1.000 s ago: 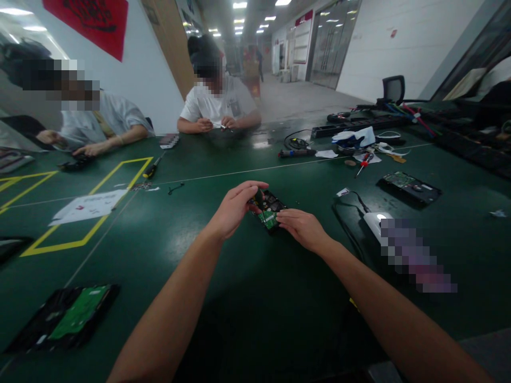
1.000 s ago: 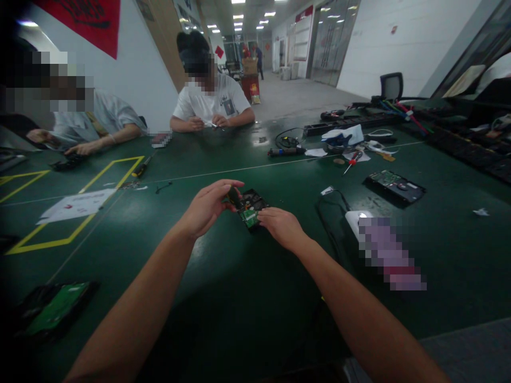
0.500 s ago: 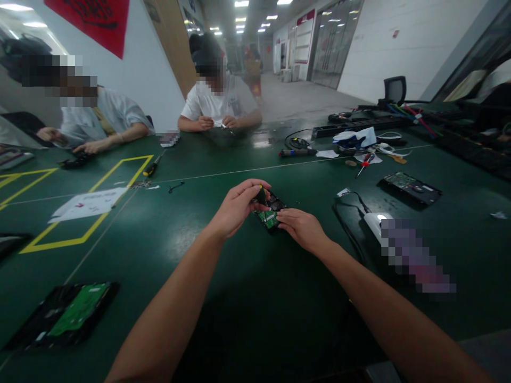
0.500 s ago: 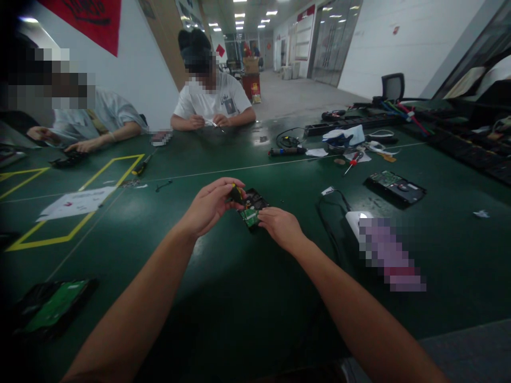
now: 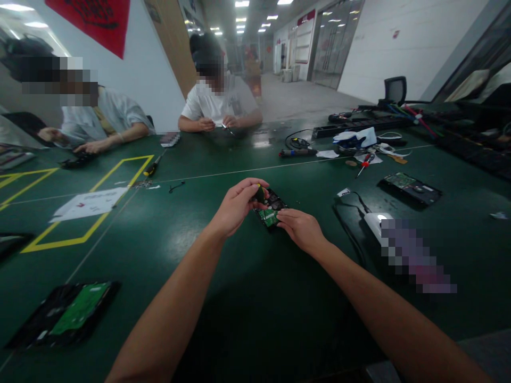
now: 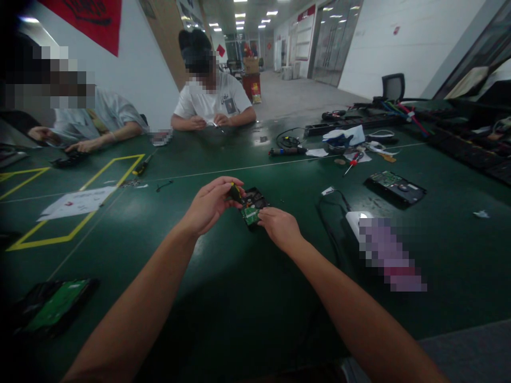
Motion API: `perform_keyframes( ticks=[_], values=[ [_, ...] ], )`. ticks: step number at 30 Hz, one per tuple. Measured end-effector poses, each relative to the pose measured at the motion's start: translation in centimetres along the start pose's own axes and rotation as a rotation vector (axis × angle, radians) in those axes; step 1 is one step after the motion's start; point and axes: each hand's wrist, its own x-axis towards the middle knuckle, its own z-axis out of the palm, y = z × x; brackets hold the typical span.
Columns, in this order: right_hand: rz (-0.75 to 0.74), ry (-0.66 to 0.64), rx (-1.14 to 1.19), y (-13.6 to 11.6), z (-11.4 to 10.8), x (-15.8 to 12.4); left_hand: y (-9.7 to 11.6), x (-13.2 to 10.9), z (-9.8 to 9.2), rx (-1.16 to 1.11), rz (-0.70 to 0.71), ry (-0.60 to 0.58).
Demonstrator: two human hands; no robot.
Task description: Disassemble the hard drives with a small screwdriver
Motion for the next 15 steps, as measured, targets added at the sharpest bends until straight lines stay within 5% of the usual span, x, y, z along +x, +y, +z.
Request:
perform_keyframes(
  ticks=[15],
  values=[
    [-0.016,0.022,0.031,0.16,0.05,0.23,-0.67,0.08,-0.06,0.131,0.053,0.044]
  ],
)
